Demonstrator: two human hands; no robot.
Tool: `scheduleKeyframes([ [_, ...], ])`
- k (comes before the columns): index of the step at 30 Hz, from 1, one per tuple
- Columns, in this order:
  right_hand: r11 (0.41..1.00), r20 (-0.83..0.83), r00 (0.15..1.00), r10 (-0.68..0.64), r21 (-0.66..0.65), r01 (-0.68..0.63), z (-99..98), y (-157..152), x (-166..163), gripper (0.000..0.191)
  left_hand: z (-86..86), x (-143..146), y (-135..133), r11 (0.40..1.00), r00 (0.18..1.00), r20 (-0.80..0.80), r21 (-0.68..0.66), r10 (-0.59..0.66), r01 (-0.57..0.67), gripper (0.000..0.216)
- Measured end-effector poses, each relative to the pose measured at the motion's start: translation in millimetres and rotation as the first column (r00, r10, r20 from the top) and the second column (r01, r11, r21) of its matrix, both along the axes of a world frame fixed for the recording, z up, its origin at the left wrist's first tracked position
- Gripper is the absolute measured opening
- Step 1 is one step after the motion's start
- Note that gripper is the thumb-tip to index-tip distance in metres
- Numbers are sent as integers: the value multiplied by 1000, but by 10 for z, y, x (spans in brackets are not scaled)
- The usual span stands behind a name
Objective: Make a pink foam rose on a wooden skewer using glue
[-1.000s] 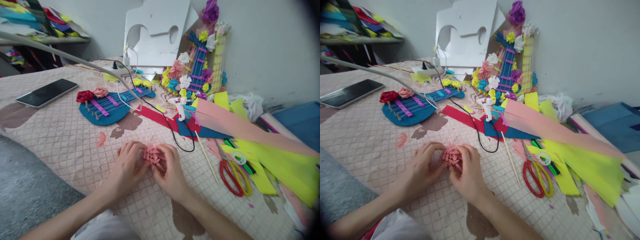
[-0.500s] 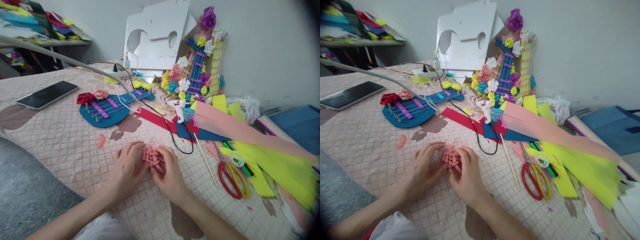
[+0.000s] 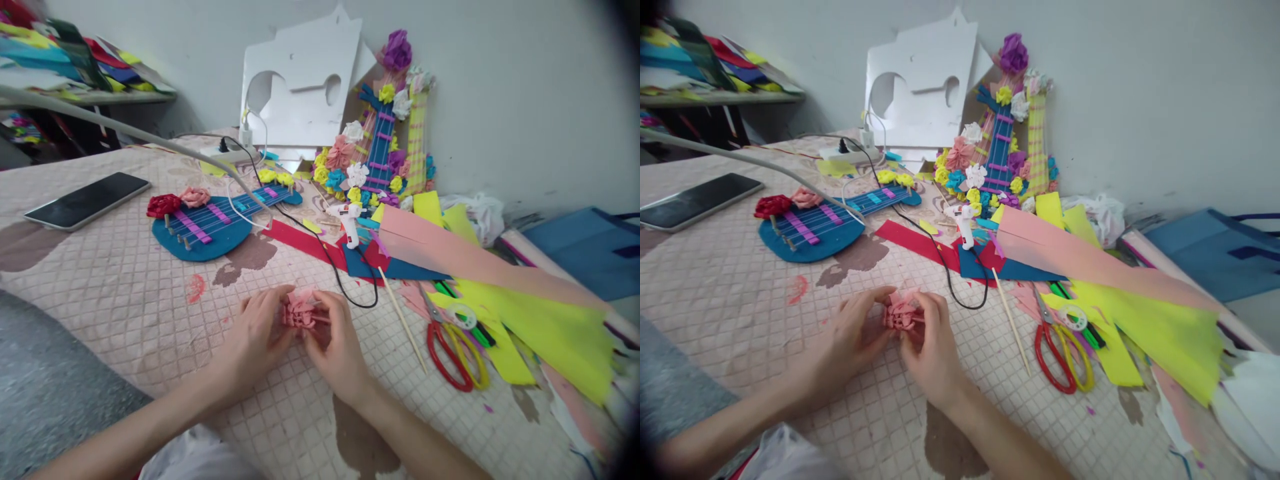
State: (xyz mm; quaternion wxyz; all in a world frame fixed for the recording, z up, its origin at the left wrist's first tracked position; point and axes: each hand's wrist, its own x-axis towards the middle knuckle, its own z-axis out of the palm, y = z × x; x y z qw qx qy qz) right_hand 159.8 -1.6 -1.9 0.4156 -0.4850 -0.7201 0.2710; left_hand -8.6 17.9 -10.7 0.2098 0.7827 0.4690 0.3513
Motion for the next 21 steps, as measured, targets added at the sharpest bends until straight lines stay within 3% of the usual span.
scheduleKeyframes([
  [5,999,-9,999,-32,43,32,-14,27,53,63,-9,25,111,988,983,131,-66,-129,138,53],
  [12,999,-66,997,-36,24,38,27,42,93,58,8,29,306,962,954,215,-125,-211,241,52],
  [16,989,-94,987,-134,44,138,76,18,225,49,190,63,446,950,945,212,-140,-248,280,50],
  [21,950,-259,923,-283,59,308,130,40,516,30,435,264,635,908,925,171,-197,-338,369,50],
])
